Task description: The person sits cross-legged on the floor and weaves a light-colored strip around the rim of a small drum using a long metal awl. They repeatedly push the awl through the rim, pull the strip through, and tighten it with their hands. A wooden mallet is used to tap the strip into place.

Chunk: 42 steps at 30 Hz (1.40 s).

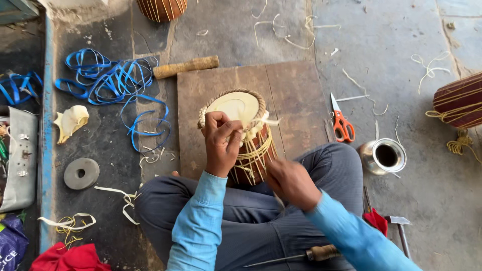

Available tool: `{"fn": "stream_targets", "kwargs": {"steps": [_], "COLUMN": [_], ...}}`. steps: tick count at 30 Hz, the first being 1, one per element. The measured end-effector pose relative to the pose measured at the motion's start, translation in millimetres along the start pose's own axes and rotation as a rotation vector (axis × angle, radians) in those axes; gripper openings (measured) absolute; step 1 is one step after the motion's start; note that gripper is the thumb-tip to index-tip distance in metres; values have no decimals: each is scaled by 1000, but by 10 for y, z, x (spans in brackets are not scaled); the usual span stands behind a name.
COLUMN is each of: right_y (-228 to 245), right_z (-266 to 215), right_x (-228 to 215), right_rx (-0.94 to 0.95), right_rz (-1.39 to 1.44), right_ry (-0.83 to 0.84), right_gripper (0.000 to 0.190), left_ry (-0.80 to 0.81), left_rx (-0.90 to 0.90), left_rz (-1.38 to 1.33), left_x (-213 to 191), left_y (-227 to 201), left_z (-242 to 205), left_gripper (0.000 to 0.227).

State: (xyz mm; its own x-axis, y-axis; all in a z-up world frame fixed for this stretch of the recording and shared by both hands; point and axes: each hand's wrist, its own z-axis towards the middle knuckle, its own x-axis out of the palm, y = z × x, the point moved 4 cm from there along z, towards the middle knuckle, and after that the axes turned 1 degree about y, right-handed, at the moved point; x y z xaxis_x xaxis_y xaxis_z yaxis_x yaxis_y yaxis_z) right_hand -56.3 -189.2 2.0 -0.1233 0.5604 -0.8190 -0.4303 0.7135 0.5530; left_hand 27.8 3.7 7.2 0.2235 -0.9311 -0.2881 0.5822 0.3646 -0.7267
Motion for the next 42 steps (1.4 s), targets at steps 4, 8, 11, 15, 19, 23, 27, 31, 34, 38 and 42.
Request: {"fn": "stream_targets", "kwargs": {"steps": [4, 8, 11, 15, 19, 23, 27, 31, 34, 38, 42], "right_y": [-155, -12, 115, 261, 111, 11, -91, 34, -44, 58, 235], "right_z": [-714, -607, -132, 544, 571, 501, 298, 218, 232, -62, -889], "right_x": [201, -244, -537, -351, -146, -136, -340, -77, -129, -193, -480], "right_rx": [159, -29, 160, 203, 527, 323, 64, 19, 5, 121, 91], "right_rz": [-212, -76, -25, 98, 373, 440, 43, -5, 77, 171, 115], "right_ry": [509, 267, -62, -162, -21, -6, -139, -176, -113, -16, 18], "right_gripper": [12, 19, 26, 28, 21, 9, 13, 18, 16, 14, 41], "left_ry": [-32, 47, 156, 216, 214, 203, 191, 191, 265, 177, 40], "left_rx": [67, -67, -31, 90, 108, 116, 152, 164, 113, 139, 80], "left_rz": [36, -179, -128, 20, 1, 5, 27, 35, -13, 136, 191], "left_x": [-28, -77, -119, -108, -145, -80, -52, 35, 3, 97, 139], "left_y": [-78, -127, -211, -247, -191, -157, -161, -187, -235, -454, -506], "left_z": [88, 128, 193, 217, 188, 150, 97, 157, 269, 241, 104], "left_gripper": [18, 25, 32, 16, 11, 11, 13, 12, 18, 26, 15]}}
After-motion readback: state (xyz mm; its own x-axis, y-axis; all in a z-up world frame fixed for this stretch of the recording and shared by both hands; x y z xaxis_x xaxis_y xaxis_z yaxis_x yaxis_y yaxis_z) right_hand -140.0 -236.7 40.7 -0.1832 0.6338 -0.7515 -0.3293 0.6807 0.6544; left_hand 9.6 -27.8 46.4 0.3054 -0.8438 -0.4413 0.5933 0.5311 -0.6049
